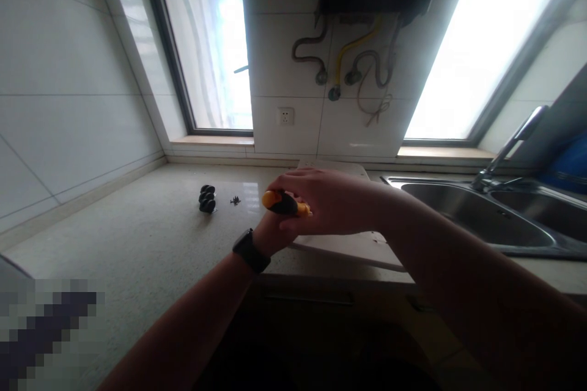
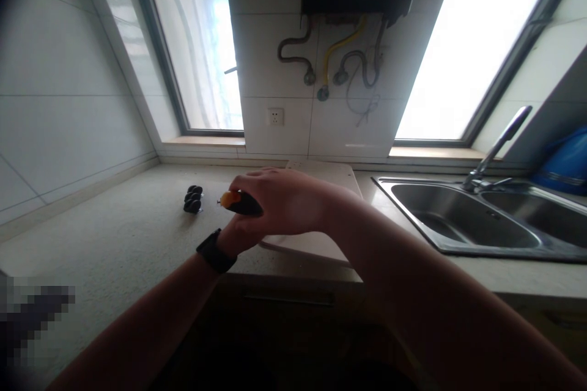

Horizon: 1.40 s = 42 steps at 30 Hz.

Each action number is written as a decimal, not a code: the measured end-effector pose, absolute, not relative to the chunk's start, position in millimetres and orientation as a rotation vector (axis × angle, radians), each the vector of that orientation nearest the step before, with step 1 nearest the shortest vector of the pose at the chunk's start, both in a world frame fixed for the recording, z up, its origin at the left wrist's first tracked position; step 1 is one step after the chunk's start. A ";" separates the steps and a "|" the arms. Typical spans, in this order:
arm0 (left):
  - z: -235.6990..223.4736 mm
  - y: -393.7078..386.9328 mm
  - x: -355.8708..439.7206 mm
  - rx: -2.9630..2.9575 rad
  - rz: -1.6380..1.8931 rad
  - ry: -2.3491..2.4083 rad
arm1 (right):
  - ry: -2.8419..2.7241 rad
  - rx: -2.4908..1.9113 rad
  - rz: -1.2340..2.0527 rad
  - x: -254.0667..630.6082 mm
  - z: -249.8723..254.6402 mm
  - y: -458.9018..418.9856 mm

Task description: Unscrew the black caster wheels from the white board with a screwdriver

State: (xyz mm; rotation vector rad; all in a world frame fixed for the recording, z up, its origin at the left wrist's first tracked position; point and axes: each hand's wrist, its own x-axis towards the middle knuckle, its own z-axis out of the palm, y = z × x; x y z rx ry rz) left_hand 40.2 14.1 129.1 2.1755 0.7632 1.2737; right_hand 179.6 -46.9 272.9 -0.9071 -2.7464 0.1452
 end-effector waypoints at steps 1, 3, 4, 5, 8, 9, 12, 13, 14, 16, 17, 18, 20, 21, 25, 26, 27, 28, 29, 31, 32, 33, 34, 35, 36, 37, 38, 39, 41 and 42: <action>131.0 13.5 39.3 2.201 1.271 0.762 | -2.736 -0.916 0.104 177.2 273.1 -49.1; 135.6 12.4 38.0 2.255 1.270 0.794 | -2.660 -0.954 0.001 174.5 273.4 -50.2; 138.2 12.0 37.5 2.259 1.268 0.827 | -2.600 -0.976 -0.030 174.7 273.5 -49.0; 140.8 11.8 37.0 2.242 1.258 0.858 | -2.526 -0.994 -0.045 176.2 273.4 -46.6; 147.0 12.3 36.1 2.122 1.213 0.915 | -2.277 -1.047 -0.059 186.1 271.6 -34.8; 148.0 12.7 36.1 2.074 1.204 0.919 | -2.208 -1.059 -0.067 190.1 270.3 -30.4; 147.4 14.2 37.1 2.009 1.185 0.923 | -2.085 -1.103 -0.089 199.9 264.1 -20.0; 146.3 14.7 37.6 2.012 1.174 0.919 | -2.068 -1.119 -0.091 201.9 261.4 -18.0; 144.9 15.1 38.1 2.020 1.163 0.916 | -2.055 -1.134 -0.093 203.3 258.6 -16.8; 142.0 15.5 39.0 2.029 1.152 0.908 | -2.031 -1.157 -0.099 204.9 253.2 -16.4; 140.6 15.5 39.4 2.030 1.150 0.901 | -2.017 -1.162 -0.101 205.4 250.8 -17.0; 139.4 15.5 39.7 2.033 1.151 0.896 | -2.001 -1.165 -0.101 205.8 248.6 -17.9; 137.4 15.2 40.3 2.041 1.160 0.889 | -1.968 -1.174 -0.097 206.5 245.2 -20.2; 136.5 15.0 40.6 2.044 1.163 0.885 | -1.954 -1.184 -0.093 206.9 244.0 -21.3; 132.2 15.9 42.4 2.052 1.174 0.855 | -1.903 -1.242 -0.127 208.1 241.5 -23.5; 130.9 16.5 42.9 2.050 1.178 0.850 | -1.890 -1.256 -0.145 208.3 241.3 -23.2; 129.5 17.3 43.4 2.046 1.180 0.847 | -1.877 -1.270 -0.170 208.5 241.2 -22.5; 128.1 18.1 43.9 2.042 1.179 0.843 | -1.861 -1.287 -0.197 208.5 241.1 -21.7; 126.9 18.8 44.3 2.037 1.176 0.838 | -1.844 -1.308 -0.223 208.5 241.1 -20.8; 124.6 20.2 44.9 2.033 1.174 0.824 | -1.811 -1.356 -0.264 208.1 240.9 -19.1; 123.6 20.8 45.0 2.040 1.176 0.818 | -1.801 -1.374 -0.272 207.9 240.9 -18.4; 122.7 21.4 45.0 2.052 1.178 0.810 | -1.795 -1.384 -0.269 207.7 240.9 -17.7; 121.8 22.0 45.1 2.067 1.177 0.800 | -1.795 -1.386 -0.258 207.9 241.0 -16.9; 120.9 22.8 45.1 2.081 1.172 0.787 | -1.800 -1.382 -0.245 208.4 241.3 -15.9; 119.9 23.6 45.2 2.088 1.165 0.771 | -1.803 -1.374 -0.227 209.5 241.9 -14.6; 118.9 24.5 45.4 2.086 1.160 0.753 | -1.808 -1.364 -0.202 211.0 242.8 -12.9; 117.9 25.4 45.7 2.077 1.161 0.739 | -1.820 -1.351 -0.167 213.1 244.1 -11.0; 116.8 26.3 46.2 2.067 1.172 0.733 | -1.850 -1.329 -0.112 215.4 245.7 -8.8; 114.8 27.8 47.6 2.059 1.215 0.752 | -1.943 -1.244 0.058 220.2 249.6 -4.9; 114.0 28.2 48.3 2.062 1.241 0.775 | -1.995 -1.194 0.147 222.1 251.6 -3.6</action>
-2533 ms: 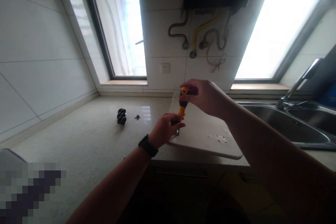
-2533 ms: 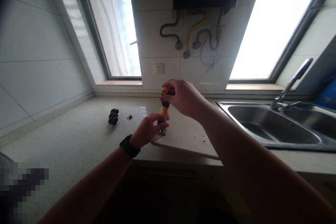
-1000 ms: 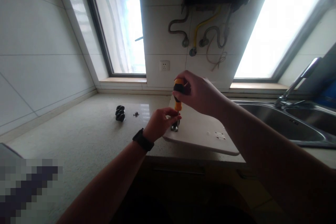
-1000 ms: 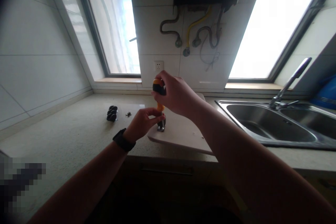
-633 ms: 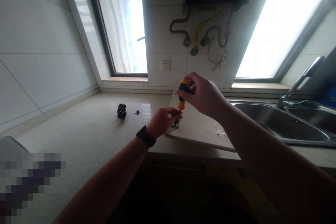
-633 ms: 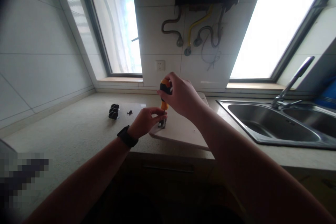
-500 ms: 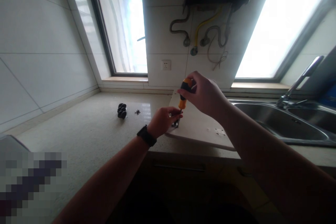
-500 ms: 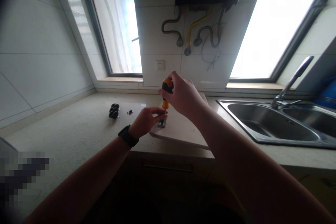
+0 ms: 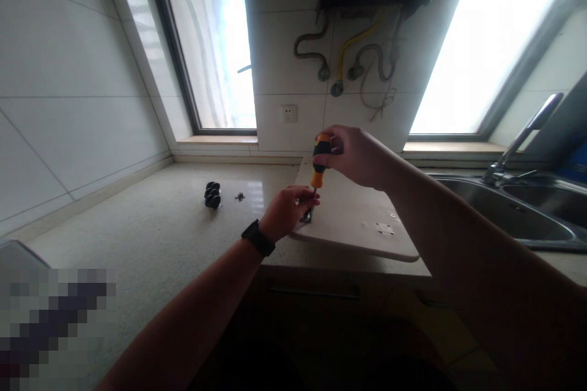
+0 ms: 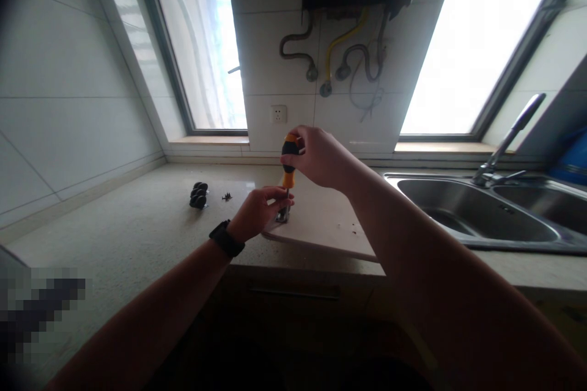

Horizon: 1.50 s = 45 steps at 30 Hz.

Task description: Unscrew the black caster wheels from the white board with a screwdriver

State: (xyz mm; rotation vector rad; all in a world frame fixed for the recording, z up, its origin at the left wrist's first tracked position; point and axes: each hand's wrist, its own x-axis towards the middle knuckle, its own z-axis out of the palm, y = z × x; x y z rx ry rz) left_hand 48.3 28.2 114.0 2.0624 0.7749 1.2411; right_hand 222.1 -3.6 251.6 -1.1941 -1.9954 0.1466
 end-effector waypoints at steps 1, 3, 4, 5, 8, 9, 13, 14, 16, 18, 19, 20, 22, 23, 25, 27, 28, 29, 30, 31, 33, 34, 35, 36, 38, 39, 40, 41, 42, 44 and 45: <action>113.3 28.5 49.2 2.068 1.268 0.806 | -2.039 -1.159 0.208 223.4 253.4 -3.0; 112.4 28.2 50.7 2.083 1.316 0.878 | -2.086 -1.179 0.198 223.3 256.1 -4.0; 112.3 27.7 51.5 2.090 1.335 0.909 | -2.092 -1.220 0.122 221.9 256.7 -5.3; 112.5 27.0 52.1 2.098 1.353 0.935 | -2.089 -1.262 0.019 219.7 257.0 -6.9; 113.6 24.2 53.3 2.106 1.386 0.994 | -2.046 -1.315 -0.215 211.5 256.8 -11.0; 113.8 23.3 53.6 2.107 1.395 1.012 | -2.032 -1.311 -0.238 209.4 256.9 -11.4; 112.5 21.9 54.0 2.111 1.435 1.077 | -2.037 -1.258 -0.110 209.3 261.0 -8.1; 111.7 22.3 54.0 2.106 1.446 1.084 | -2.066 -1.224 -0.046 210.8 262.5 -6.9; 110.2 23.4 54.2 2.086 1.466 1.087 | -2.153 -1.141 0.095 213.7 264.8 -5.4; 109.3 24.3 54.5 2.068 1.468 1.081 | -2.212 -1.087 0.188 214.2 265.2 -5.6; 109.1 24.5 54.7 2.061 1.462 1.079 | -2.213 -1.092 0.192 213.4 264.6 -6.2; 109.1 24.5 54.9 2.056 1.458 1.078 | -2.197 -1.115 0.154 211.9 263.6 -6.8; 109.2 23.9 55.2 2.057 1.457 1.074 | -2.135 -1.184 -0.007 208.2 261.1 -7.9; 109.4 23.4 55.1 2.062 1.459 1.072 | -2.107 -1.209 -0.081 206.6 260.2 -8.2; 110.2 22.5 54.3 2.073 1.465 1.077 | -2.073 -1.218 -0.131 205.2 259.7 -8.5; 112.5 21.9 52.2 2.087 1.456 1.064 | -2.074 -1.190 -0.042 206.4 261.5 -8.6; 114.2 21.8 50.8 2.100 1.434 1.036 | -2.087 -1.169 0.011 207.8 262.9 -8.6; 116.2 21.9 49.2 2.116 1.398 0.989 | -2.102 -1.150 0.049 209.6 264.5 -8.8; 118.4 22.1 47.6 2.130 1.353 0.927 | -2.117 -1.139 0.074 211.6 266.1 -8.9; 120.4 22.5 46.1 2.134 1.302 0.862 | -2.135 -1.129 0.097 213.8 267.6 -9.0; 123.5 23.6 43.9 2.100 1.207 0.749 | -2.176 -1.091 0.167 218.3 269.5 -9.0; 124.3 24.2 43.3 2.071 1.171 0.703 | -2.197 -1.062 0.206 220.3 270.0 -8.8; 124.6 24.9 43.1 2.042 1.147 0.668 | -2.215 -1.030 0.236 222.0 270.1 -8.6; 124.4 25.5 43.3 2.017 1.130 0.646 | -2.229 -1.009 0.246 223.0 269.8 -8.5; 123.3 26.4 44.7 1.981 1.122 0.645 | -2.227 -1.047 0.205 222.9 268.5 -8.7; 122.7 26.5 45.7 1.969 1.131 0.670 | -2.204 -1.092 0.153 221.7 267.6 -9.2; 122.2 26.5 46.8 1.963 1.143 0.704 | -2.175 -1.137 0.083 220.0 266.7 -9.8; 121.7 26.3 47.9 1.961 1.158 0.738 | -2.144 -1.174 0.002 217.9 265.9 -10.6; 121.4 25.9 49.0 1.967 1.175 0.770 | -2.111 -1.197 -0.078 215.6 265.4 -11.5; 120.8 25.3 50.6 1.982 1.216 0.828 | -2.041 -1.217 -0.170 211.7 265.7 -13.4; 120.5 25.1 51.1 1.979 1.229 0.852 | -2.008 -1.235 -0.164 210.3 266.4 -14.4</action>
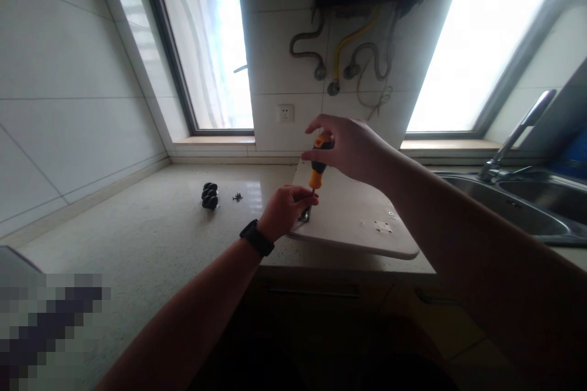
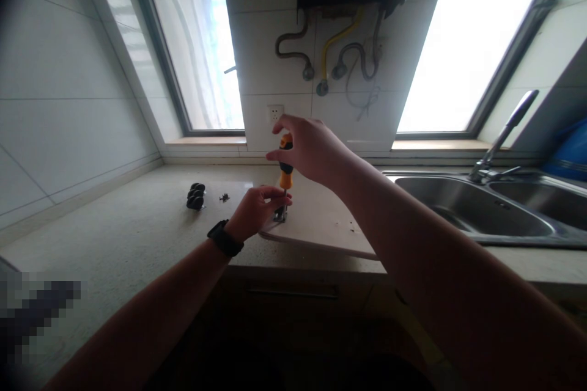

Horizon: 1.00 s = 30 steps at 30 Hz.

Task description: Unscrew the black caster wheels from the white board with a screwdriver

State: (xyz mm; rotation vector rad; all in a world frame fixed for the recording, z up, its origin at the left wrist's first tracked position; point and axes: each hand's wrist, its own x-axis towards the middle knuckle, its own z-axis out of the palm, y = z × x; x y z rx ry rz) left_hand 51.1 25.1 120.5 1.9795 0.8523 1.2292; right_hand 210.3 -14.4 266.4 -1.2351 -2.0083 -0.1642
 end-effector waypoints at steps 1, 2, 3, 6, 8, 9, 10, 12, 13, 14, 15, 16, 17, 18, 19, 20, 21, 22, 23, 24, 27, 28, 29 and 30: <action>120.0 25.1 51.5 1.968 1.238 0.871 | -1.981 -1.262 -0.138 209.2 267.4 -15.2; 119.5 25.3 51.7 1.949 1.244 0.884 | -1.962 -1.289 -0.109 208.4 268.6 -15.9; 119.0 25.5 51.9 1.928 1.245 0.892 | -1.961 -1.313 -0.089 207.8 269.8 -16.6; 118.4 26.0 52.0 1.902 1.244 0.906 | -2.045 -1.336 -0.091 206.5 272.2 -18.9; 119.0 25.2 51.9 1.897 1.256 0.913 | -2.107 -1.337 -0.103 205.5 272.9 -21.5; 119.6 24.5 51.8 1.890 1.262 0.911 | -2.134 -1.340 -0.093 204.9 273.1 -23.0; 120.2 23.7 51.7 1.880 1.268 0.907 | -2.161 -1.340 -0.063 204.3 273.3 -24.5; 121.0 22.3 51.4 1.862 1.279 0.903 | -2.208 -1.322 0.030 202.7 273.2 -27.0; 121.1 21.9 51.4 1.857 1.285 0.906 | -2.218 -1.313 0.071 201.7 272.8 -27.7; 120.9 21.9 51.4 1.855 1.293 0.909 | -2.211 -1.316 0.087 200.4 272.0 -27.9; 120.4 22.1 51.4 1.853 1.302 0.913 | -2.192 -1.329 0.063 199.1 270.8 -27.6; 119.7 22.4 51.6 1.850 1.308 0.916 | -2.166 -1.346 0.000 197.7 269.3 -26.8; 118.9 22.9 51.7 1.847 1.313 0.917 | -2.136 -1.363 -0.089 196.3 267.6 -25.7; 117.9 23.4 51.9 1.844 1.315 0.918 | -2.108 -1.378 -0.186 195.2 265.8 -24.2; 117.0 23.8 52.0 1.843 1.317 0.918 | -2.089 -1.385 -0.265 194.3 264.2 -22.6; 116.1 24.0 52.1 1.844 1.320 0.919 | -2.077 -1.389 -0.311 193.7 262.9 -20.8; 115.3 24.2 52.0 1.846 1.325 0.921 | -2.067 -1.393 -0.319 193.5 262.0 -19.1; 114.9 24.2 51.9 1.853 1.333 0.923 | -2.057 -1.398 -0.292 193.8 261.8 -17.5; 114.8 24.1 51.7 1.864 1.342 0.923 | -2.050 -1.395 -0.244 194.5 262.1 -15.9; 115.2 24.1 51.3 1.875 1.349 0.912 | -2.043 -1.385 -0.189 195.7 262.9 -14.5; 119.2 24.5 49.0 1.928 1.326 0.838 | -2.028 -1.337 -0.077 201.3 266.8 -11.1; 121.2 24.7 47.8 1.955 1.295 0.804 | -2.032 -1.322 -0.059 203.6 268.0 -10.5; 123.3 25.0 46.5 1.982 1.250 0.768 | -2.043 -1.304 -0.042 205.9 268.8 -10.2; 125.3 25.2 45.1 2.004 1.200 0.734 | -2.066 -1.281 -0.013 208.0 269.3 -10.2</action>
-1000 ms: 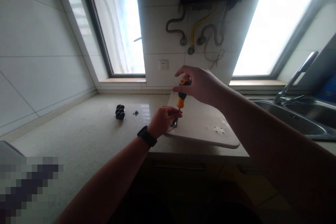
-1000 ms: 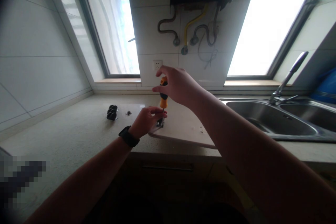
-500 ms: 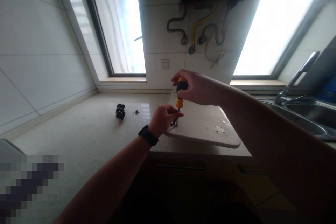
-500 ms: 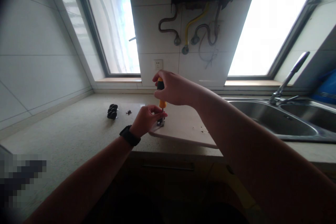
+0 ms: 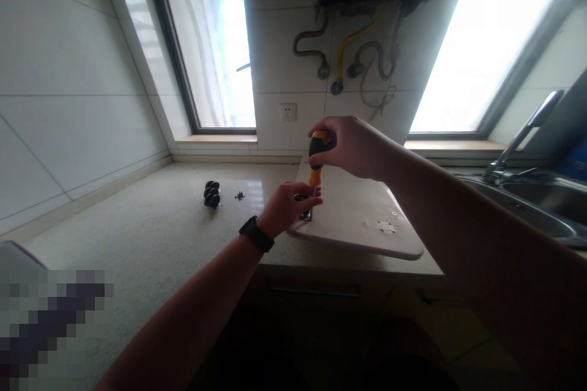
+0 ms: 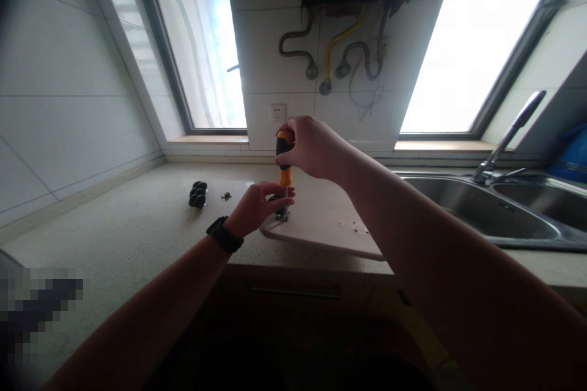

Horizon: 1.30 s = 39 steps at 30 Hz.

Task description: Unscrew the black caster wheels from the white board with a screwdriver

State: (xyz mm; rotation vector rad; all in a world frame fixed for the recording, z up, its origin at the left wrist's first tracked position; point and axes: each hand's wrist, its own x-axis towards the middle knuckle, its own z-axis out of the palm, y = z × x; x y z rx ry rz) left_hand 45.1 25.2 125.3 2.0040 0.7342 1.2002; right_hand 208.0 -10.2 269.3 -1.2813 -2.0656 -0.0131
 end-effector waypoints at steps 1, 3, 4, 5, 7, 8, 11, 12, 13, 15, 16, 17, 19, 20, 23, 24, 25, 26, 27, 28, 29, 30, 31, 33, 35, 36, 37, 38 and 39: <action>126.8 25.5 43.8 2.021 1.148 0.703 | -2.098 -1.252 0.032 209.9 269.4 -10.6; 128.4 26.1 42.0 2.026 1.068 0.655 | -2.158 -1.194 0.125 212.3 268.3 -12.0; 128.4 26.3 41.8 2.022 1.051 0.654 | -2.177 -1.181 0.148 212.7 267.3 -12.8; 128.1 26.4 42.0 2.018 1.048 0.669 | -2.185 -1.183 0.146 212.6 266.0 -13.4; 127.1 25.9 43.5 2.010 1.068 0.727 | -2.177 -1.200 0.078 211.1 263.1 -14.0; 126.6 25.4 44.6 2.005 1.089 0.762 | -2.167 -1.204 0.032 210.0 261.8 -14.0; 125.3 23.2 48.0 1.971 1.159 0.831 | -2.152 -1.198 -0.049 207.6 259.5 -13.8; 124.7 22.7 48.7 1.953 1.181 0.844 | -2.144 -1.201 -0.056 207.1 259.3 -14.0; 124.0 22.4 49.2 1.938 1.200 0.857 | -2.131 -1.202 -0.050 206.8 259.2 -14.4; 122.1 22.7 49.5 1.927 1.235 0.900 | -2.100 -1.188 -0.017 206.0 259.4 -16.1; 121.1 23.1 49.2 1.932 1.252 0.925 | -2.086 -1.180 -0.004 205.3 259.3 -17.5; 120.1 23.5 48.8 1.941 1.267 0.947 | -2.078 -1.180 0.006 204.1 259.2 -19.3; 118.7 24.3 48.0 1.951 1.288 0.975 | -2.097 -1.207 0.017 200.8 258.5 -23.6; 118.3 24.5 47.6 1.954 1.293 0.980 | -2.113 -1.225 0.009 198.8 257.9 -25.7; 117.2 24.4 47.4 1.976 1.303 0.988 | -2.132 -1.230 -0.067 193.3 255.6 -29.2; 116.9 24.4 47.5 1.989 1.308 0.991 | -2.122 -1.218 -0.099 192.3 254.8 -28.8; 116.6 24.4 47.7 2.005 1.315 0.993 | -2.105 -1.208 -0.121 191.9 254.1 -27.7; 116.4 24.6 47.8 2.020 1.322 0.995 | -2.090 -1.198 -0.129 192.0 253.4 -25.9; 116.3 24.9 47.7 2.034 1.328 0.994 | -2.077 -1.189 -0.126 192.7 252.8 -23.7; 116.6 25.3 47.5 2.048 1.331 0.985 | -2.069 -1.179 -0.114 193.8 252.3 -21.3; 117.2 25.6 47.2 2.058 1.328 0.968 | -2.061 -1.170 -0.099 195.3 251.8 -18.9; 118.2 25.9 46.6 2.064 1.319 0.945 | -2.055 -1.163 -0.088 196.9 251.3 -16.6; 119.6 26.0 46.0 2.071 1.303 0.917 | -2.048 -1.157 -0.083 198.7 250.8 -14.7; 122.8 25.8 44.5 2.095 1.254 0.871 | -2.035 -1.151 -0.066 202.0 249.8 -11.8; 125.3 25.7 43.5 2.121 1.208 0.843 | -2.037 -1.143 -0.015 204.6 248.8 -10.2; 126.0 25.9 43.3 2.126 1.193 0.834 | -2.041 -1.137 0.019 205.5 248.4 -9.8; 126.0 26.2 43.4 2.122 1.186 0.827 | -2.044 -1.134 0.053 206.1 248.0 -9.6; 125.6 26.7 43.6 2.108 1.190 0.825 | -2.050 -1.134 0.077 206.5 247.7 -9.6; 124.7 27.3 44.1 2.090 1.202 0.829 | -2.055 -1.136 0.084 206.6 247.6 -9.7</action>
